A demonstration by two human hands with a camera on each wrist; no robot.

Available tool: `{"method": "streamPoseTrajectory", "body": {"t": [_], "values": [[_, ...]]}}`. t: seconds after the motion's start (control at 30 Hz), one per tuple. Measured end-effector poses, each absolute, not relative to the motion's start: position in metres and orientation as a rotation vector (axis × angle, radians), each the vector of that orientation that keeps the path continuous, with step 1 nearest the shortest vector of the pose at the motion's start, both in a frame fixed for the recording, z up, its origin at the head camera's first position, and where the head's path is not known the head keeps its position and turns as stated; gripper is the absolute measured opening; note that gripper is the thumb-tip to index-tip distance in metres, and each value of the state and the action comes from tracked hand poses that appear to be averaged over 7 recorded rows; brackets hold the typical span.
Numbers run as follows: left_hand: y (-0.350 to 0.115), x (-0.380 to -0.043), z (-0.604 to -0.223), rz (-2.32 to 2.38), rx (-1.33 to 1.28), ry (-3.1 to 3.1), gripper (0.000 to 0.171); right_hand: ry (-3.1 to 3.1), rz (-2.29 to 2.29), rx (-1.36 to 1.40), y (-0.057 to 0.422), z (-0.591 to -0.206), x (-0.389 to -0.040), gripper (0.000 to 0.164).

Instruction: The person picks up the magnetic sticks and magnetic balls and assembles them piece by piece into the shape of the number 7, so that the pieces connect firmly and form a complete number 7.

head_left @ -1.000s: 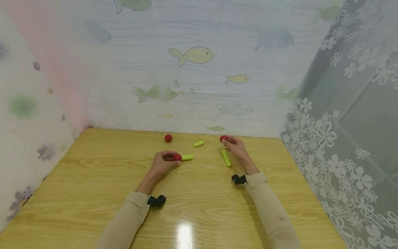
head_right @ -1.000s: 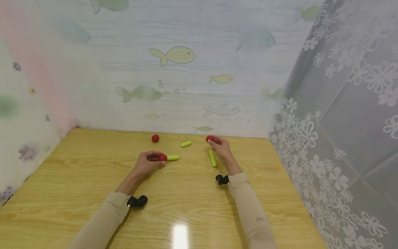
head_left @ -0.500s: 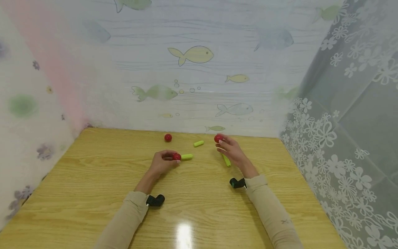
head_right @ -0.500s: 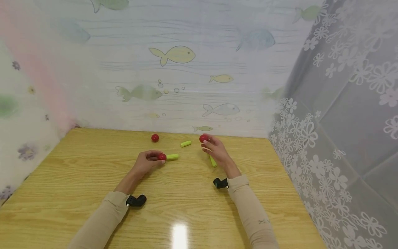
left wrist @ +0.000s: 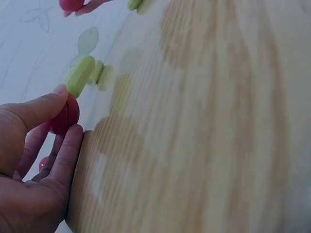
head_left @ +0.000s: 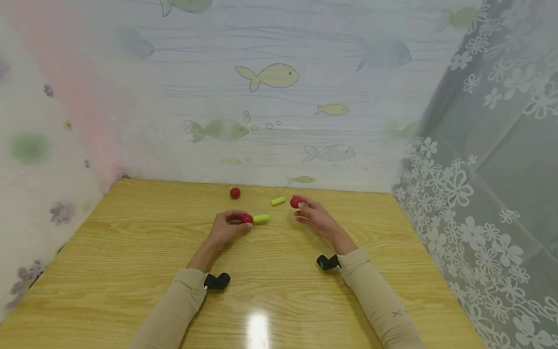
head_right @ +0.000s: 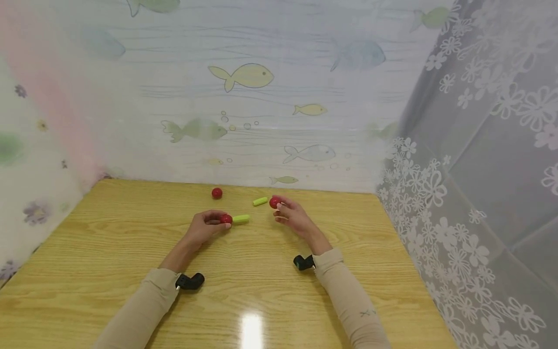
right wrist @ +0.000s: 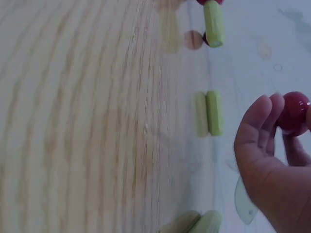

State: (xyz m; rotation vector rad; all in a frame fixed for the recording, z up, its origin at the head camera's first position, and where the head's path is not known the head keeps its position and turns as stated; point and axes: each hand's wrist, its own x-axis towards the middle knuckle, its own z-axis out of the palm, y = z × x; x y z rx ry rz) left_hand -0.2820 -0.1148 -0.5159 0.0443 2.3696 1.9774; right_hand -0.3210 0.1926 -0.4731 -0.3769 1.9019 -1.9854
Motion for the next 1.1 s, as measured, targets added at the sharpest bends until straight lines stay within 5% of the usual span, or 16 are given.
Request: {"method": "streamPoseTrajectory", "body": {"t": [1.1], "values": [[-0.116,-0.284,-0.512,1.949,0.038,2.364,0.043,1.898,-1.787,-0.205,0.168,-0.486,-0.308,0.050]]}}
